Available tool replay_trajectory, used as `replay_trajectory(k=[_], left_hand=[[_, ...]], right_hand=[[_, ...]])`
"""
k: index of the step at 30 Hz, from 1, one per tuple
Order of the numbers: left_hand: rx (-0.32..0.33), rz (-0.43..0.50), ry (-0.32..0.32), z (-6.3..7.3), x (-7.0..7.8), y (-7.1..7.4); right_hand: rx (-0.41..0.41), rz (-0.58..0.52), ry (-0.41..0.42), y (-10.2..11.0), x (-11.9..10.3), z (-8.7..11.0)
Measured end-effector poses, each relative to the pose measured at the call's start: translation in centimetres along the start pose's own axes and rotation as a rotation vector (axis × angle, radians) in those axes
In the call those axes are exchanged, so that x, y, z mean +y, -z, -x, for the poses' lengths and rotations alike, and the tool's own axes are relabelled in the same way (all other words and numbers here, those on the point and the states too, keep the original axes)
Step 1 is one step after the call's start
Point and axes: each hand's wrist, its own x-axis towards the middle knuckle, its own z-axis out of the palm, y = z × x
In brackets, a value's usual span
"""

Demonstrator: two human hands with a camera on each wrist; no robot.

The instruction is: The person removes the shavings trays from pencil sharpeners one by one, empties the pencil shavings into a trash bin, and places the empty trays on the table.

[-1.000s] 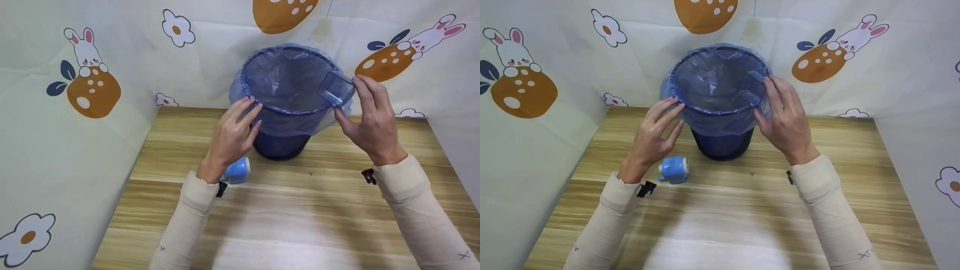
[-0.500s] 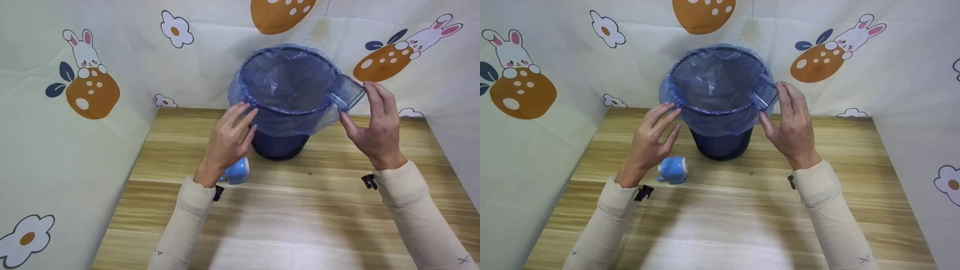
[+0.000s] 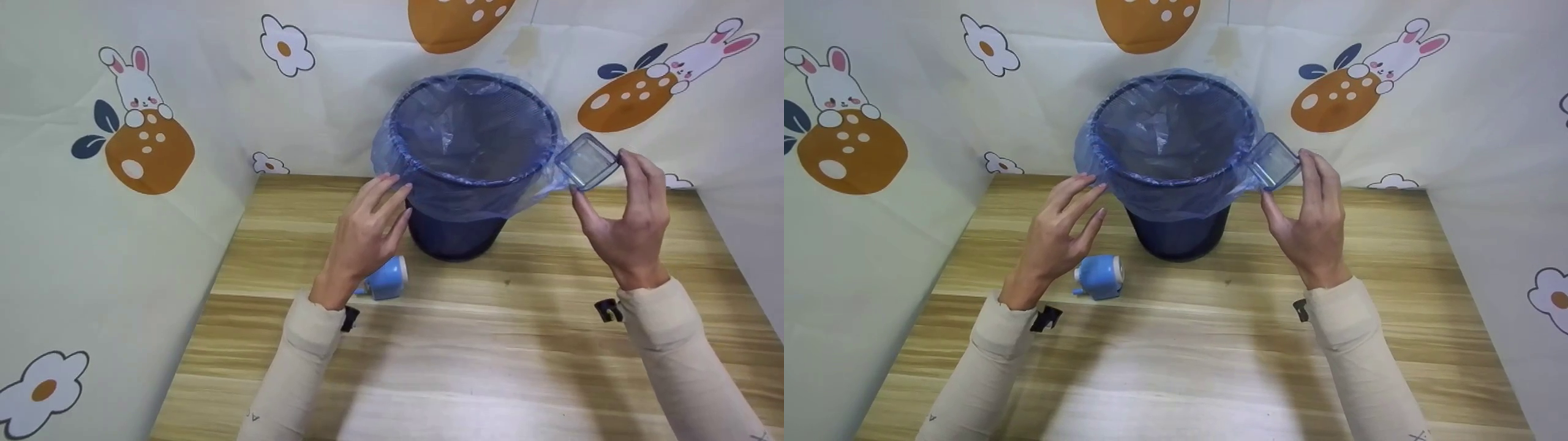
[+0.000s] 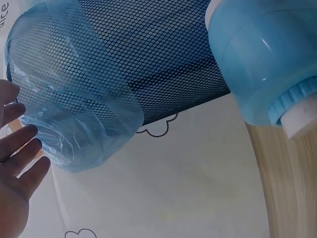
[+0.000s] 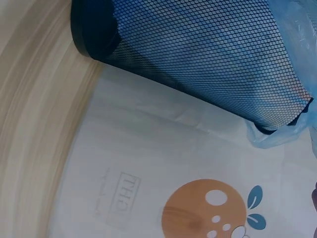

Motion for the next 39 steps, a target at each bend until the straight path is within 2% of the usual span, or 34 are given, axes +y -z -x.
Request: replay_trajectory(k=[8, 23, 35, 39], left_hand=[[-0.045, -0.006, 0.028, 0.4, -0.3, 0.0], [-0.067, 0.018, 0.047, 0.9, -0.5, 0.0], [-0.073, 0.04, 0.051, 1.1, -0.6, -0.1], [-0.072, 0.043, 0.047, 1.1, -0.7, -0.2]], right_hand=[[-0.044, 0.037, -0.059, 0.8, 1.9, 1.3], [-0.15, 0.04, -0.116, 1.1, 3.9, 3.8], [-0.25, 0.023, -0.106, 1.0, 4.6, 5.8], [-0.312, 0.029, -0.105, 0.8, 4.7, 6.4]])
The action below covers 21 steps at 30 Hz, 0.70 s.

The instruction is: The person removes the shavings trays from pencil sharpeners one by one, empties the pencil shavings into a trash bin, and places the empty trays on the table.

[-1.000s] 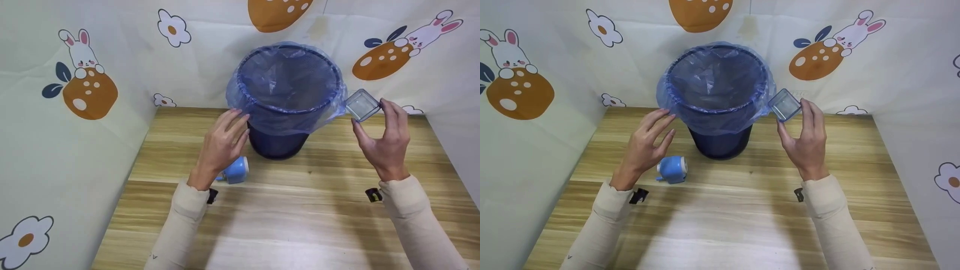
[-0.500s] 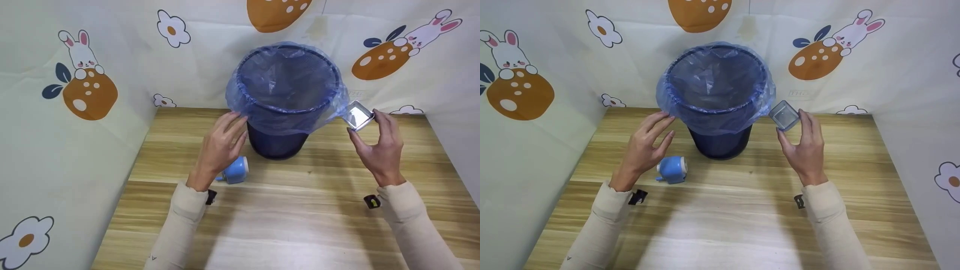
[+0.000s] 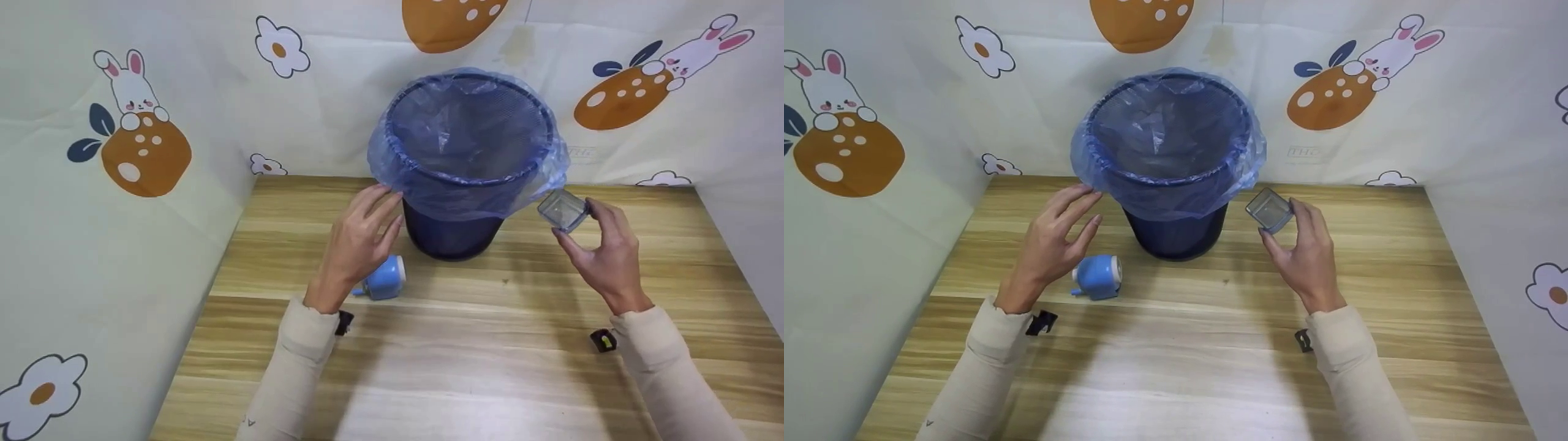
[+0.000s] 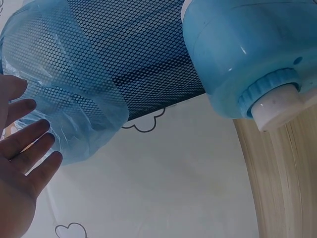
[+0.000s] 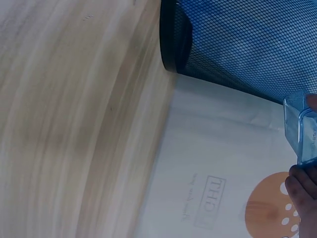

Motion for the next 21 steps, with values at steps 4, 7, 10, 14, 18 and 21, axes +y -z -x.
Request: replay_trajectory(k=[4, 7, 10, 14, 18, 21], left_hand=[[-0.003, 0.003, 0.007, 0.1, 0.0, 0.0], [-0.009, 0.006, 0.018, 0.2, 0.0, 0.0], [-0.015, 0.006, 0.025, 0.2, 0.0, 0.0], [-0.017, 0.007, 0.033, 0.3, 0.0, 0.0], [-0.017, 0.006, 0.04, 0.3, 0.0, 0.0], [-0.022, 0.005, 0.041, 0.4, -0.1, 0.0]], right_hand=[[-0.074, -0.006, -0.019, -0.3, 0.2, 0.6], [-0.12, -0.017, -0.023, -0.6, 0.3, 1.1], [-0.157, -0.025, -0.016, -0.9, 0.6, 1.6], [-0.206, -0.033, -0.022, -1.2, 0.8, 2.1], [-0.272, -0.04, -0.044, -1.6, 0.9, 2.7], [-0.327, -0.037, -0.054, -1.8, 0.9, 3.1]])
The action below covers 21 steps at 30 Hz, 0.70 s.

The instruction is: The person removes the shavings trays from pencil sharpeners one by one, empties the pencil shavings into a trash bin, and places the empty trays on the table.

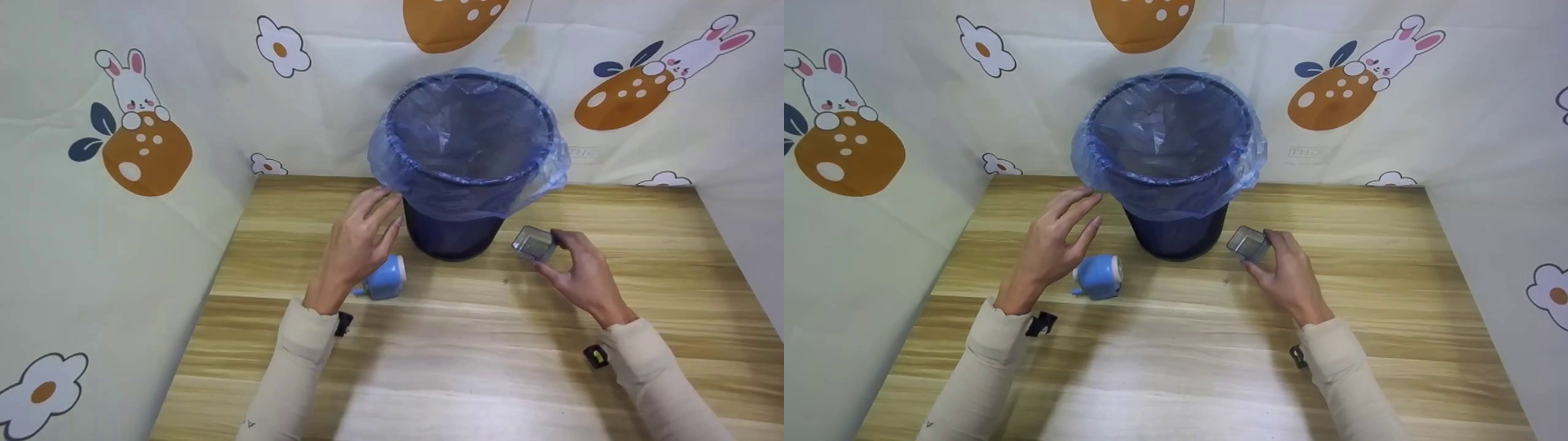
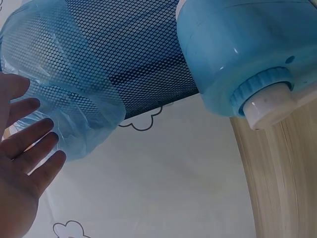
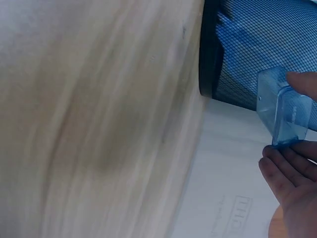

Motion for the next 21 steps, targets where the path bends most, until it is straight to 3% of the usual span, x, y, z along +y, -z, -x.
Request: replay_trajectory(k=[10, 21], left_hand=[[-0.008, -0.006, 0.016, 0.2, 0.0, 0.0], [-0.02, -0.003, 0.039, 0.6, -0.1, -0.3]], right_hand=[[-0.143, -0.006, -0.016, -1.0, 0.0, 0.9], [-0.228, -0.033, -0.027, -1.8, 0.2, 1.5]])
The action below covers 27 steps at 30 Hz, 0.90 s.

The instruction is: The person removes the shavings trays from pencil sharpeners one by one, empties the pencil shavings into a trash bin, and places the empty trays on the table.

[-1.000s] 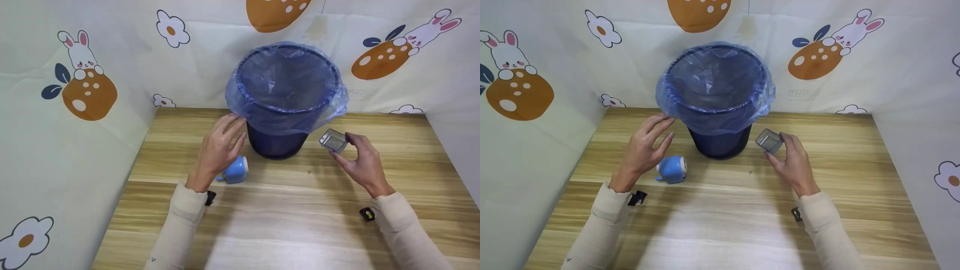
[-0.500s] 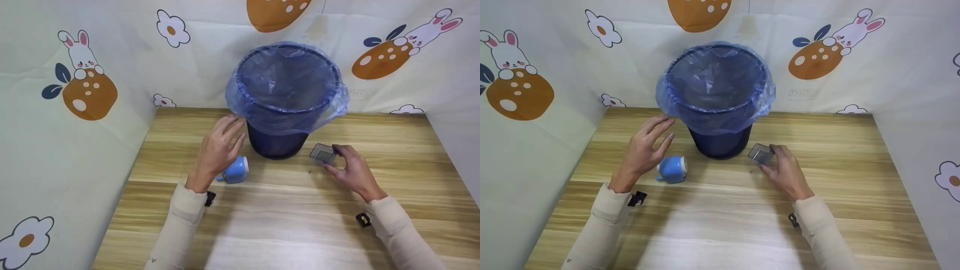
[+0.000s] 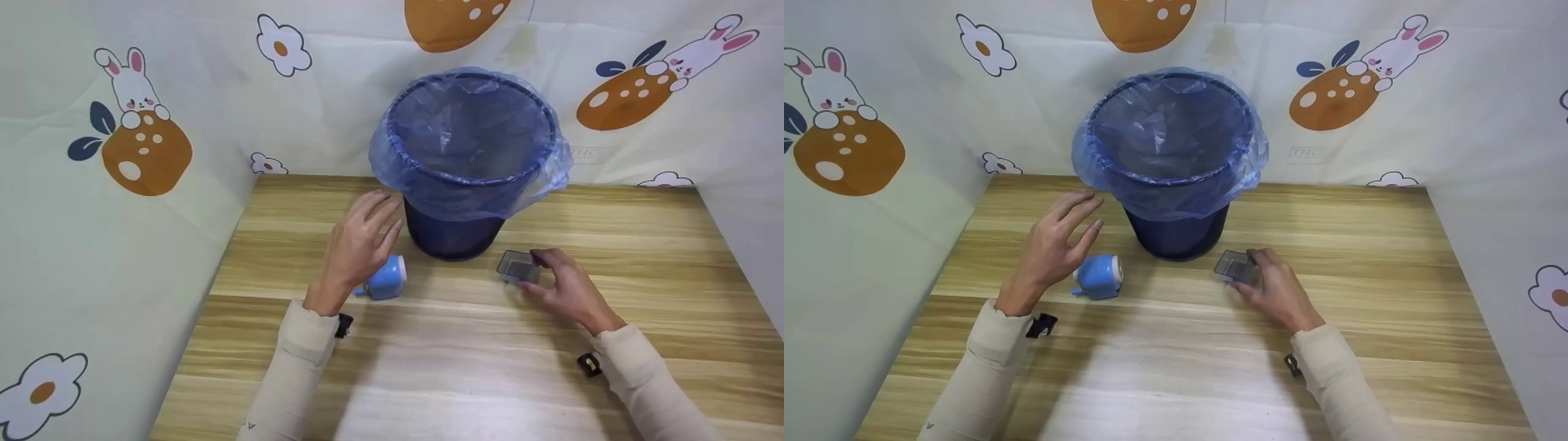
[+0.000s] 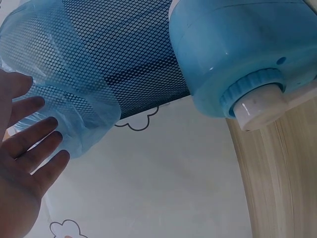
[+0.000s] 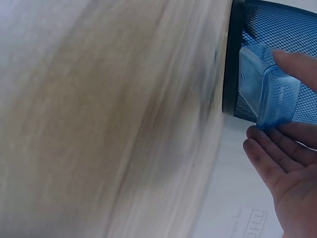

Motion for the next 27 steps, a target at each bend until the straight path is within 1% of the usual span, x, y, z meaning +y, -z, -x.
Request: replay_trajectory(k=[7, 14, 22, 27], left_hand=[[0.001, 0.0, -0.006, -0.02, -0.04, 0.03], [-0.011, -0.013, -0.004, 0.05, -0.04, 0.06], [-0.031, -0.031, 0.012, 0.23, -0.14, 0.06], [-0.036, -0.047, 0.004, 0.32, -0.19, -0.04]], right_hand=[[-0.035, -0.024, 0.006, -0.45, 0.16, 0.1], [-0.074, -0.047, -0.026, -0.65, 0.08, 0.24], [-0.08, -0.037, -0.031, -0.74, 0.12, 0.36], [-0.08, -0.041, -0.025, -0.87, 0.4, 0.51]])
